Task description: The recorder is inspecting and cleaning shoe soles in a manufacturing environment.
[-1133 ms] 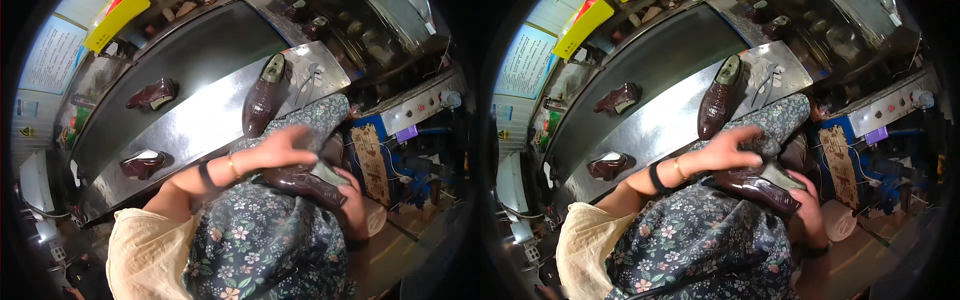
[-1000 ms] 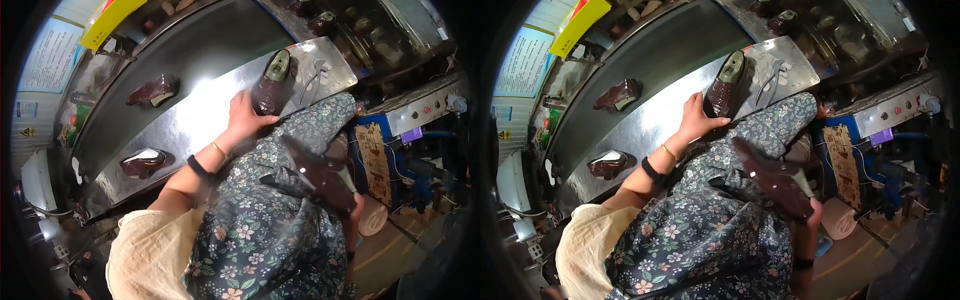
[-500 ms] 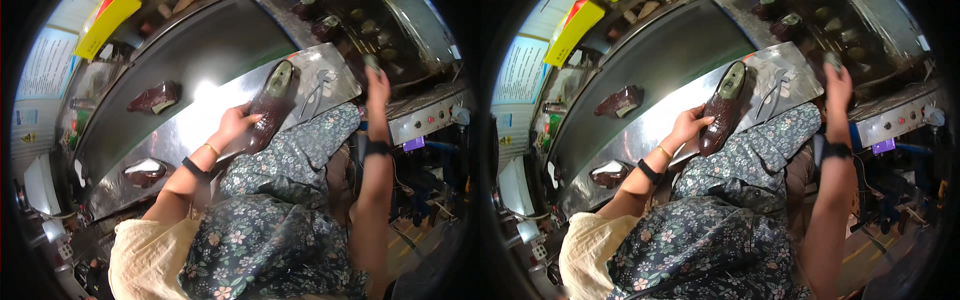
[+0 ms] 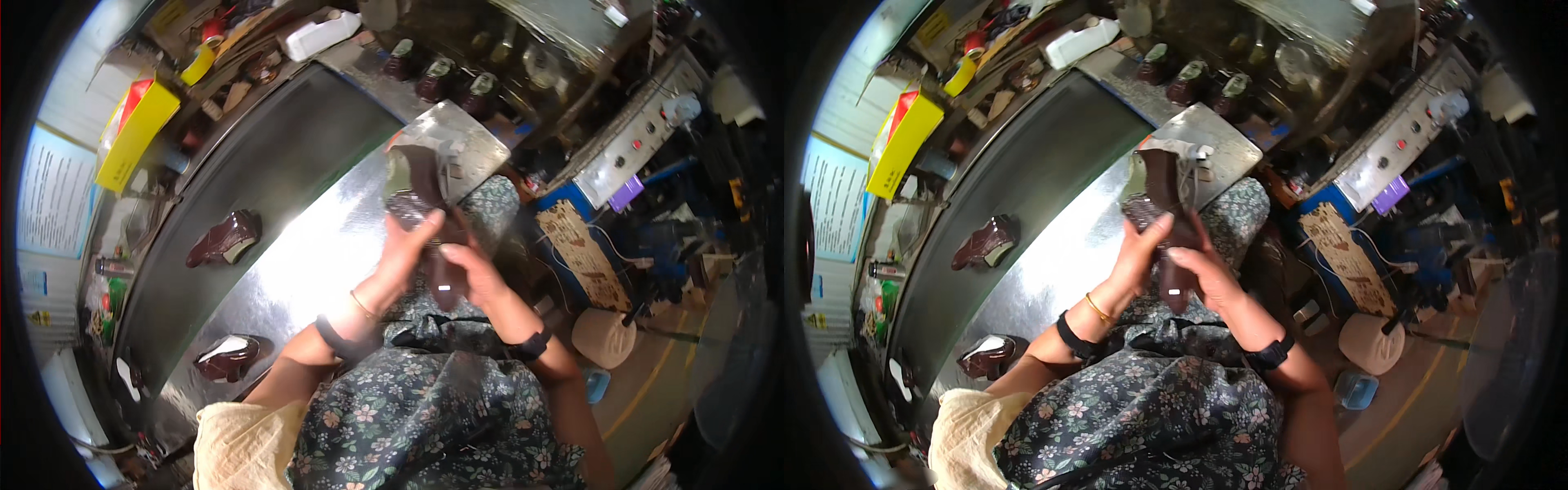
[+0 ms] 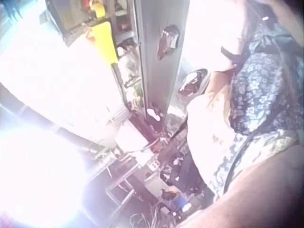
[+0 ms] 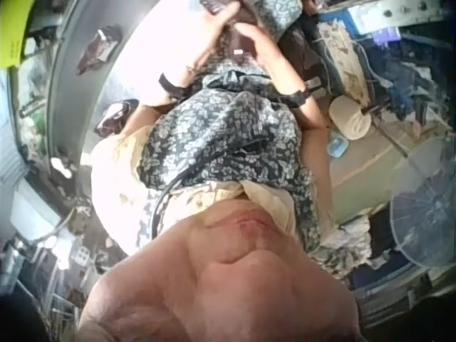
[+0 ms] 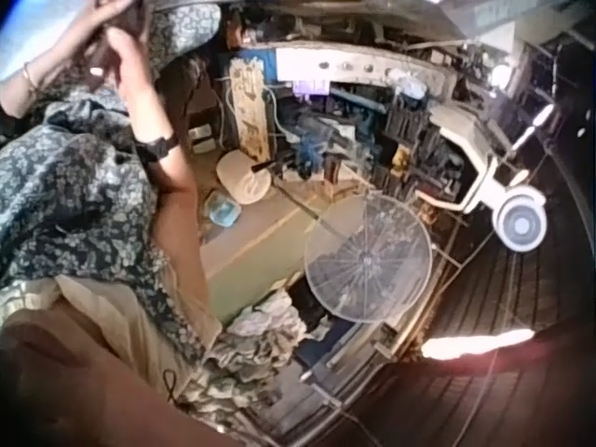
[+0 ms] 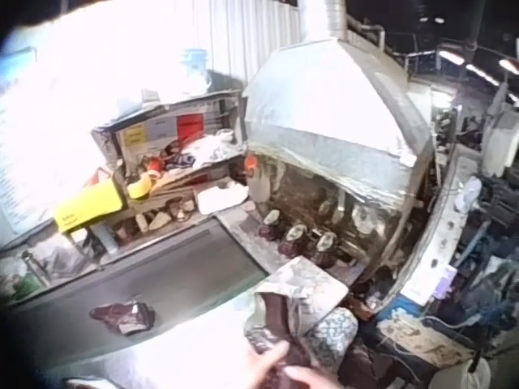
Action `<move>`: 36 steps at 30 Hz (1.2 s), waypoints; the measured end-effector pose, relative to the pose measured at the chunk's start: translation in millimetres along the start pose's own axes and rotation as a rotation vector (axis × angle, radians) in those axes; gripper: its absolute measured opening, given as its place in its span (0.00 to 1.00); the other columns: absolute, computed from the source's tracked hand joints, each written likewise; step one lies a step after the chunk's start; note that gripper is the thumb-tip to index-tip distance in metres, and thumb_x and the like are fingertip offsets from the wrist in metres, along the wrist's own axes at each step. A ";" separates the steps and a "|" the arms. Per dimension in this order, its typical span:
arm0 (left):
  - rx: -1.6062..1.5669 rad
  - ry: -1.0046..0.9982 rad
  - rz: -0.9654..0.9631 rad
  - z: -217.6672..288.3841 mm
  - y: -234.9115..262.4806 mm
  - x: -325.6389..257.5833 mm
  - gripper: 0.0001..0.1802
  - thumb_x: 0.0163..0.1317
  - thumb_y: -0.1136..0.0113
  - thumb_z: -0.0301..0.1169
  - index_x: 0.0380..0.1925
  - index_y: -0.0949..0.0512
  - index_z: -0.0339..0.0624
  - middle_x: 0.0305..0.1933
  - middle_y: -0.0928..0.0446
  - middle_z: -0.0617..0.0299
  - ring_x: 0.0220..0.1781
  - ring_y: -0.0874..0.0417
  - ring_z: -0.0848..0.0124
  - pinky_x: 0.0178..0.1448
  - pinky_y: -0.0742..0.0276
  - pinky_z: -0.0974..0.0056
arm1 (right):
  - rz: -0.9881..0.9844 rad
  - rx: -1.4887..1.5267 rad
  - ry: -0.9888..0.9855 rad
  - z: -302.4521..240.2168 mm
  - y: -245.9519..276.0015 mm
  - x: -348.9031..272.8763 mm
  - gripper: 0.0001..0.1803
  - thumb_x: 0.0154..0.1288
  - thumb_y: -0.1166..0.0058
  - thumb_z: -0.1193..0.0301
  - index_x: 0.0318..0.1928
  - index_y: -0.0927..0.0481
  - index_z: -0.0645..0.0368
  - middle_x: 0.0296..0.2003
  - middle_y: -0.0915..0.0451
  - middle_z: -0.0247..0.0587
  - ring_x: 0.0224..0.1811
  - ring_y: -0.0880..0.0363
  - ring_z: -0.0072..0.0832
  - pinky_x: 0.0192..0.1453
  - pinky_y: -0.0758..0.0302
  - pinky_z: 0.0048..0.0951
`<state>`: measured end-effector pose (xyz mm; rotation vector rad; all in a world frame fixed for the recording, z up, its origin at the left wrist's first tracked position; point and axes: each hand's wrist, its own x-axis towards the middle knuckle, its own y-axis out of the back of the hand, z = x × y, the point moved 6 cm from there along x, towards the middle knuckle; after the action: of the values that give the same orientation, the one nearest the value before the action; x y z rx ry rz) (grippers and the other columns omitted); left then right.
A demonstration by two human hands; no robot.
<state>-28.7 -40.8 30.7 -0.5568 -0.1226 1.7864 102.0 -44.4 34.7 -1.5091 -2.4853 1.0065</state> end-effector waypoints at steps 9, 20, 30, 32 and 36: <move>0.719 -0.197 -0.892 -20.1 -51.3 -46.5 0.38 0.60 0.34 0.26 0.69 0.40 0.39 0.62 0.25 0.56 0.63 0.25 0.70 0.66 0.32 0.65 | 0.629 -0.565 0.637 -214.3 167.5 -190.0 0.41 0.50 0.41 0.72 0.68 0.35 0.60 0.61 0.28 0.47 0.58 0.26 0.29 0.63 0.31 0.26; 0.613 0.106 -0.439 -52.0 14.4 -30.6 0.23 0.64 0.38 0.25 0.58 0.28 0.31 0.52 0.20 0.56 0.55 0.21 0.71 0.60 0.26 0.66 | 1.422 -1.402 0.516 -397.6 364.0 -310.2 0.44 0.37 0.32 0.62 0.63 0.25 0.47 0.70 0.40 0.57 0.71 0.38 0.43 0.69 0.36 0.34; -0.153 0.208 -1.301 95.7 -176.9 -129.4 0.30 0.65 0.42 0.35 0.63 0.34 0.29 0.63 0.28 0.46 0.70 0.32 0.57 0.74 0.44 0.54 | 1.586 -1.761 0.148 -366.1 333.7 -273.0 0.40 0.46 0.39 0.54 0.65 0.28 0.45 0.70 0.40 0.55 0.64 0.31 0.52 0.69 0.39 0.40; -0.395 0.427 -1.522 128.0 -206.6 -172.7 0.26 0.64 0.46 0.35 0.57 0.29 0.29 0.58 0.26 0.38 0.62 0.28 0.42 0.69 0.37 0.42 | 1.644 -1.743 0.283 -357.2 334.1 -273.7 0.41 0.49 0.40 0.53 0.67 0.31 0.42 0.71 0.41 0.51 0.65 0.35 0.56 0.70 0.41 0.44; -0.984 0.935 -1.759 147.3 -252.5 -240.5 0.44 0.55 0.36 0.43 0.64 0.43 0.26 0.61 0.33 0.37 0.64 0.29 0.55 0.68 0.36 0.54 | 1.634 -1.808 0.430 -352.6 333.8 -274.2 0.40 0.49 0.41 0.54 0.67 0.30 0.42 0.70 0.40 0.52 0.65 0.34 0.56 0.70 0.41 0.43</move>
<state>175.6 -161.3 325.6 -1.3053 -0.6045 -0.4184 632.4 9.8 198.0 -3.1994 -0.7727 -2.2075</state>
